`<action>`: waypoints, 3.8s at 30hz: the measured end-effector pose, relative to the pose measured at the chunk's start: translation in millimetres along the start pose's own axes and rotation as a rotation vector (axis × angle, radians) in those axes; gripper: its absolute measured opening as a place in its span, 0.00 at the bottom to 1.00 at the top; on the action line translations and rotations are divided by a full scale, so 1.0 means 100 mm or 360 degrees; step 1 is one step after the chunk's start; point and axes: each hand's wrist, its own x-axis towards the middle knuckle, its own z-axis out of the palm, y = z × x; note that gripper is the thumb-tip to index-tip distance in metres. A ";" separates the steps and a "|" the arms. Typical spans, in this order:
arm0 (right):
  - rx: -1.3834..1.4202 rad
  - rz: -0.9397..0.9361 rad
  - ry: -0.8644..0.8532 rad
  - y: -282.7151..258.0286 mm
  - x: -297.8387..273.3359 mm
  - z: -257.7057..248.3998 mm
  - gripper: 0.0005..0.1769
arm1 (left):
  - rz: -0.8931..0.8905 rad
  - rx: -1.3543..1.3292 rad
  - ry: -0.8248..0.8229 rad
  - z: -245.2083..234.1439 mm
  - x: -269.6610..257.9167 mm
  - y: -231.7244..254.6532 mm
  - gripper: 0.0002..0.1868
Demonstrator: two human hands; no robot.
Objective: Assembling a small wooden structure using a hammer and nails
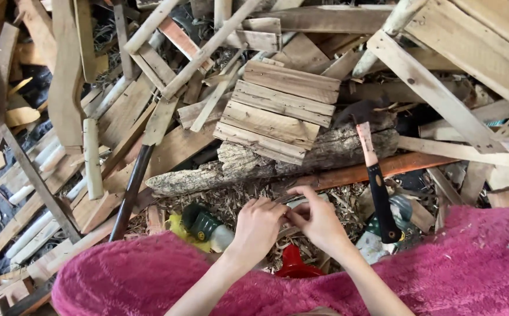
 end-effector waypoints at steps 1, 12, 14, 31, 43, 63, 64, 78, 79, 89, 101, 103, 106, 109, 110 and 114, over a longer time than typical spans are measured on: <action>-0.0132 -0.0001 -0.0032 0.00 0.01 0.01 0.31 | 0.0024 0.0051 -0.0025 0.07 0.00 -0.06 0.09; 0.0700 -0.0049 0.0491 0.61 0.71 -0.19 0.21 | -0.0709 -0.0515 0.0121 -0.26 0.10 -0.43 0.07; 0.0993 -0.0048 0.0471 0.56 0.78 -0.14 0.21 | -0.0812 -0.0575 0.0211 -0.32 0.10 -0.47 0.07; 0.1091 0.0007 0.0573 0.49 1.02 -0.09 0.12 | -0.0631 -0.0982 0.0549 -0.42 0.34 -0.64 0.07; 0.1135 0.0192 0.0786 0.77 1.22 -0.03 0.15 | -0.0501 -0.1009 0.0772 0.08 0.91 -0.69 0.05; 0.1061 0.0185 0.0724 0.98 1.38 -0.07 0.16 | -0.0240 -0.0778 0.0936 0.80 1.17 -1.06 0.05; 0.1085 0.0200 0.0716 0.96 1.38 -0.08 0.16 | -0.0258 -0.0779 0.0942 0.79 1.17 -1.05 0.05; 0.1161 0.0183 0.0842 1.06 1.45 0.03 0.16 | -0.0273 -0.0723 0.0886 0.76 1.16 -1.00 0.04; 0.1068 0.0164 0.0867 1.08 1.46 0.04 0.15 | -0.0282 -0.0709 0.0882 0.70 1.17 -0.95 0.04; 0.1267 0.0143 0.0767 1.13 1.51 0.07 0.16 | -0.0115 -0.0637 0.0864 0.85 1.14 -1.14 0.05; -0.1232 0.0120 0.1618 1.08 0.89 -0.91 0.22 | 0.0041 -0.0680 0.0868 0.93 1.20 -1.33 0.04; -0.0851 0.0420 0.1266 1.23 0.88 -0.95 0.52 | 0.0042 -0.0675 0.0861 0.91 1.20 -1.32 0.04; -0.0473 0.0450 0.1053 1.58 1.12 -0.99 0.57 | 0.0042 -0.0689 0.0870 0.91 1.21 -1.31 0.05; -0.0506 0.0305 0.1151 1.45 1.05 -0.91 0.37 | 0.0051 -0.0667 0.0849 0.94 1.23 -1.36 0.05; -0.0526 0.0289 0.1145 1.40 1.02 -0.86 0.37 | 0.0041 -0.0673 0.0872 0.96 1.22 -1.37 0.05; -0.0614 0.0246 0.1462 1.24 0.99 -0.80 0.24 | 0.0098 -0.0690 0.0935 0.95 1.25 -1.37 0.05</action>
